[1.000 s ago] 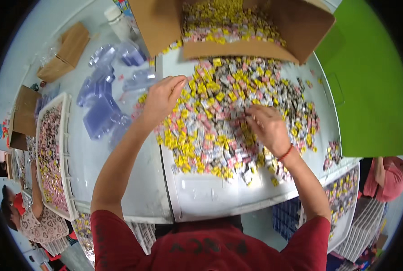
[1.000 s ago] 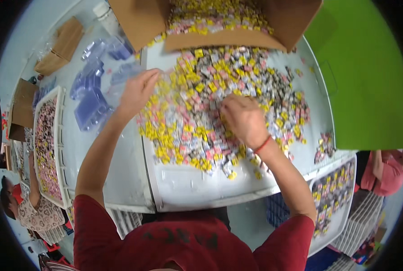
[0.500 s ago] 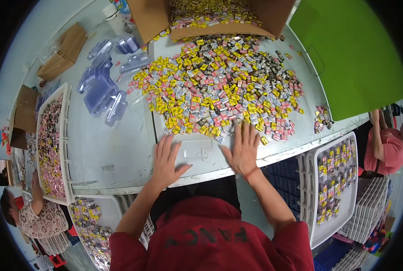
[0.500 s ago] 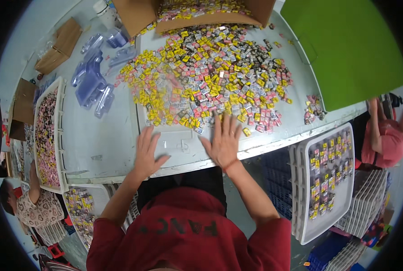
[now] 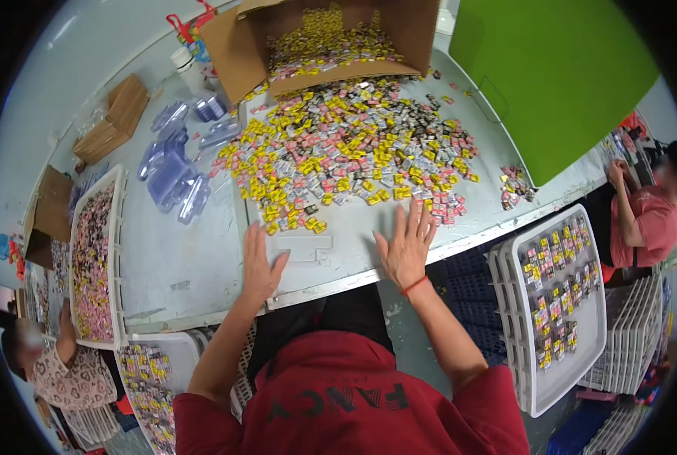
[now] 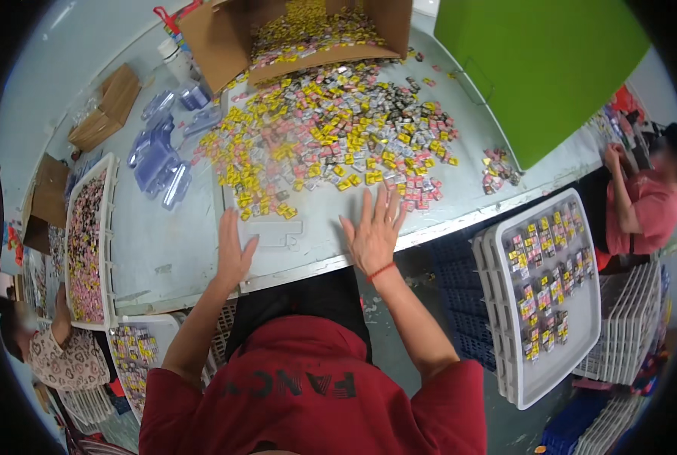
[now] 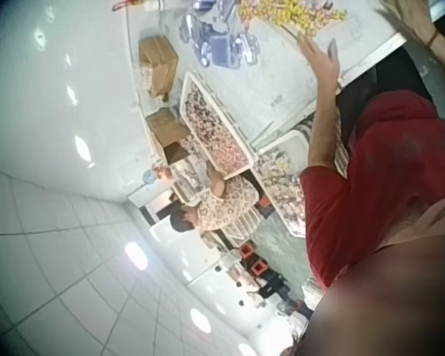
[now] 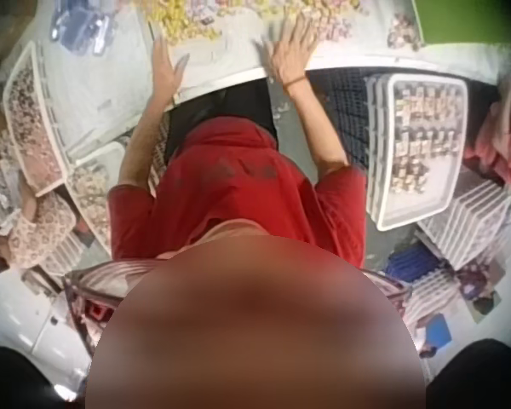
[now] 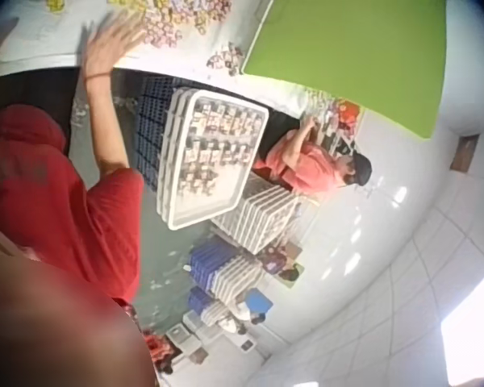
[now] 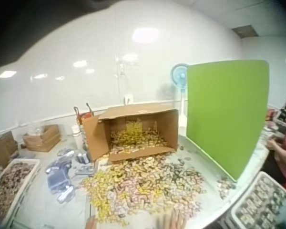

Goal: The recorder is sorting small colorful toy items and packaging them into plastic trays and containers at a factory workbench.

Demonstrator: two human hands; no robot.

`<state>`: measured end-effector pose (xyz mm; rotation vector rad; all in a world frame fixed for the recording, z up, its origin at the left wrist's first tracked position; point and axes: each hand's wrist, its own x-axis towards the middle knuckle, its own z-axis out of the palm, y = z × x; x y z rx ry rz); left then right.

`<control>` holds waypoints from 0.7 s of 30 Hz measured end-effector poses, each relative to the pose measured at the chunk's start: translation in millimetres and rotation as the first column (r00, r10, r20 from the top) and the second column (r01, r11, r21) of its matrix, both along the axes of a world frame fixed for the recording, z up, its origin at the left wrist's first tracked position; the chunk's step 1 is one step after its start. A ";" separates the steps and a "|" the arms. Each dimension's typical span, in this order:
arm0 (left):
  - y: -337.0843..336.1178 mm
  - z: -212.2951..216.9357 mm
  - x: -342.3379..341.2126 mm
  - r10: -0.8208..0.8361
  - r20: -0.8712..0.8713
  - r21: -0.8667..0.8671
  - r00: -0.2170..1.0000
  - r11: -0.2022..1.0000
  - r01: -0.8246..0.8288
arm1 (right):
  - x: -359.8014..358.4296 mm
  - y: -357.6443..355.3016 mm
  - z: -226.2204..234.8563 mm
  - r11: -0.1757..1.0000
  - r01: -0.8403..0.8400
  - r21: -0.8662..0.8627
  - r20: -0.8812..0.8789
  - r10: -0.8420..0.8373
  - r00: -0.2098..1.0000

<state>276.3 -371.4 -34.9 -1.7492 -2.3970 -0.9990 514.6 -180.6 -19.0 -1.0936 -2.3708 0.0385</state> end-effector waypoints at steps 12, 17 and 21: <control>5.5 3.9 2.5 -0.034 0.002 0.010 0.999 0.999 0.034 | 16.1 -6.4 -7.4 0.988 0.089 -0.126 -0.017 -0.092 0.996; 0.5 3.2 1.5 0.000 -0.075 0.066 0.997 0.998 0.005 | 10.0 -8.1 -7.3 0.988 0.081 -0.128 -0.074 -0.091 0.993; 20.2 16.7 36.6 -0.108 -0.191 0.073 0.976 0.990 0.124 | 18.6 -4.5 -7.7 0.987 0.094 -0.130 -0.105 -0.108 0.989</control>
